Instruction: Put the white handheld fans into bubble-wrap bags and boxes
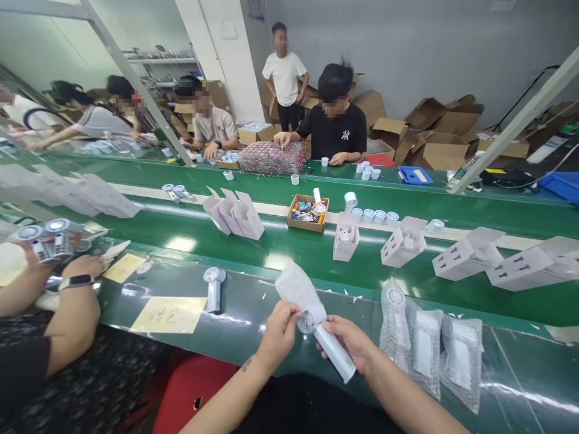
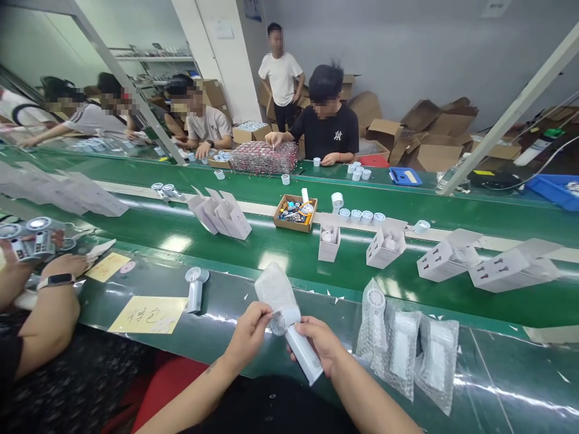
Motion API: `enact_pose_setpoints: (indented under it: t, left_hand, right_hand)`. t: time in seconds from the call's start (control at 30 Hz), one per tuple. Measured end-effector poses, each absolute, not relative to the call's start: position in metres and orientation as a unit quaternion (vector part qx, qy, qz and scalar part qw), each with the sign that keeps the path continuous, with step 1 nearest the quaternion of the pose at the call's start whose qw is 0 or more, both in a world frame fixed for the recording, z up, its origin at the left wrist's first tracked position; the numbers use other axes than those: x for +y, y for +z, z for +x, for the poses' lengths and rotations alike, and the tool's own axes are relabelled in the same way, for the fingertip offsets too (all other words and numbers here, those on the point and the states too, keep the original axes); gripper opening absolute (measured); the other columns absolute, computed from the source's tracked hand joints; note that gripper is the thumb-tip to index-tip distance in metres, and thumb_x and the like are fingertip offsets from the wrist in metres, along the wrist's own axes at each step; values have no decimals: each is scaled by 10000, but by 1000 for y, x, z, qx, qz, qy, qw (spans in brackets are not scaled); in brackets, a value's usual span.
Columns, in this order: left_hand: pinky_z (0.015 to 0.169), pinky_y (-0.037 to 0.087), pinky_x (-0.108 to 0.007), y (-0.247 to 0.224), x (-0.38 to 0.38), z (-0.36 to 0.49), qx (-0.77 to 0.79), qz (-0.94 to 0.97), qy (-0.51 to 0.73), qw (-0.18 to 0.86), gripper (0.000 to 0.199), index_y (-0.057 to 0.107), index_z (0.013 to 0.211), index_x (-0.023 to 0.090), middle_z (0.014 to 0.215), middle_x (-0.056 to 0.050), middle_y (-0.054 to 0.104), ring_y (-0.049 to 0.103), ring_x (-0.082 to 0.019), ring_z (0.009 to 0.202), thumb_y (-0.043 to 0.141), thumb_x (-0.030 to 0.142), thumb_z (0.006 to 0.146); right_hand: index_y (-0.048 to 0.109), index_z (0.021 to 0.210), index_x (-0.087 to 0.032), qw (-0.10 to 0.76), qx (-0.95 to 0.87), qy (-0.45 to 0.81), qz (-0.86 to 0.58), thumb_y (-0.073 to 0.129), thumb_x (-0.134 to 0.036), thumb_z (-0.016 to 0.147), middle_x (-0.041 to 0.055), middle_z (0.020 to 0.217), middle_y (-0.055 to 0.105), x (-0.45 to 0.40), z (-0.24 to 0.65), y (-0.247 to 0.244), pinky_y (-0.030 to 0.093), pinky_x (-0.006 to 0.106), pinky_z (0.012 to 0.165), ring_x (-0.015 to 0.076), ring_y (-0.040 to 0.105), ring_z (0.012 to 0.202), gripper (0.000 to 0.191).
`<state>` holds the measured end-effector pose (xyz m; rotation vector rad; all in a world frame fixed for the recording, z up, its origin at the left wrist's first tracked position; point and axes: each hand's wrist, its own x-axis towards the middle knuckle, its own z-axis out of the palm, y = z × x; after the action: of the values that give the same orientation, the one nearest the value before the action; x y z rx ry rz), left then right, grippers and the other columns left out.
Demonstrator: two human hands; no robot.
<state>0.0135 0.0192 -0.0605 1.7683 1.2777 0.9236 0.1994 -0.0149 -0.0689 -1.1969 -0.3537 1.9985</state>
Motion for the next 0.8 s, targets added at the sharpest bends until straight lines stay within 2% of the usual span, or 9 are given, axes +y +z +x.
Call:
enact_pose_setpoints:
  t: [0.07, 0.17, 0.23, 0.3, 0.4, 0.47, 0.57, 0.7, 0.8]
  left_hand:
    - [713, 451, -295, -59, 12, 18, 471, 735, 345, 344, 223, 578, 745, 197, 749, -57, 600, 556, -187, 747, 431, 296, 880]
    - [697, 460, -298, -54, 10, 28, 463, 759, 334, 313, 211, 573, 763, 193, 743, -64, 608, 562, -188, 742, 413, 242, 891]
    - [710, 461, -314, -49, 11, 36, 443, 787, 336, 269, 224, 576, 773, 186, 755, -76, 607, 560, -196, 758, 390, 209, 895]
    - [742, 462, -337, -46, 9, 40, 364, 846, 317, 227, 246, 596, 804, 180, 779, -92, 612, 556, -206, 780, 366, 167, 888]
    - [742, 465, -345, -50, -1, 39, 244, 909, 260, 216, 261, 618, 841, 173, 796, -104, 624, 553, -211, 779, 363, 116, 859]
    - [709, 468, -326, -55, -6, 38, 292, 889, 248, 252, 247, 607, 823, 180, 773, -90, 617, 555, -201, 755, 369, 130, 864]
    - [705, 467, -316, -59, -11, 39, 410, 827, 259, 285, 232, 578, 788, 191, 763, -75, 604, 557, -194, 760, 371, 189, 893]
    - [714, 437, -323, -60, -14, 36, 339, 861, 243, 292, 231, 579, 789, 189, 790, -87, 615, 548, -210, 784, 369, 204, 885]
    - [684, 413, -300, -60, -15, 31, 430, 784, 234, 382, 200, 551, 715, 195, 718, -52, 590, 532, -189, 717, 413, 250, 849]
  right_hand:
    - [469, 1103, -171, 399, -133, 770, -480, 781, -323, 568, 14, 729, 670, -17, 201, -63, 491, 297, 492, 186, 641, 566, 638]
    - [330, 1319, -224, 397, -148, 762, -489, 783, -330, 588, -16, 742, 668, -18, 203, -53, 486, 307, 504, 193, 645, 564, 867]
    - [284, 1375, -245, 394, -156, 764, -487, 767, -348, 610, -31, 708, 658, -18, 206, -47, 477, 308, 519, 197, 645, 569, 910]
    - [354, 1341, -236, 403, -163, 759, -486, 762, -328, 593, -38, 684, 650, -18, 211, -45, 471, 306, 545, 186, 632, 570, 857]
    - [505, 1131, -220, 419, -174, 735, -504, 762, -245, 524, -42, 676, 648, -26, 214, -51, 462, 291, 578, 163, 611, 580, 660]
    - [503, 987, -228, 409, -154, 729, -526, 751, -259, 522, -35, 650, 644, -34, 211, -60, 458, 293, 566, 173, 611, 581, 528]
    - [443, 877, -247, 382, -96, 751, -530, 723, -321, 578, -36, 609, 614, -43, 206, -71, 468, 310, 540, 181, 598, 544, 416]
    - [442, 833, -239, 368, -62, 773, -513, 676, -241, 604, -45, 630, 597, -47, 207, -77, 497, 307, 575, 156, 595, 549, 328]
    - [428, 762, -232, 367, -94, 741, -554, 676, -299, 665, -61, 586, 559, -48, 213, -76, 488, 269, 542, 128, 561, 524, 274]
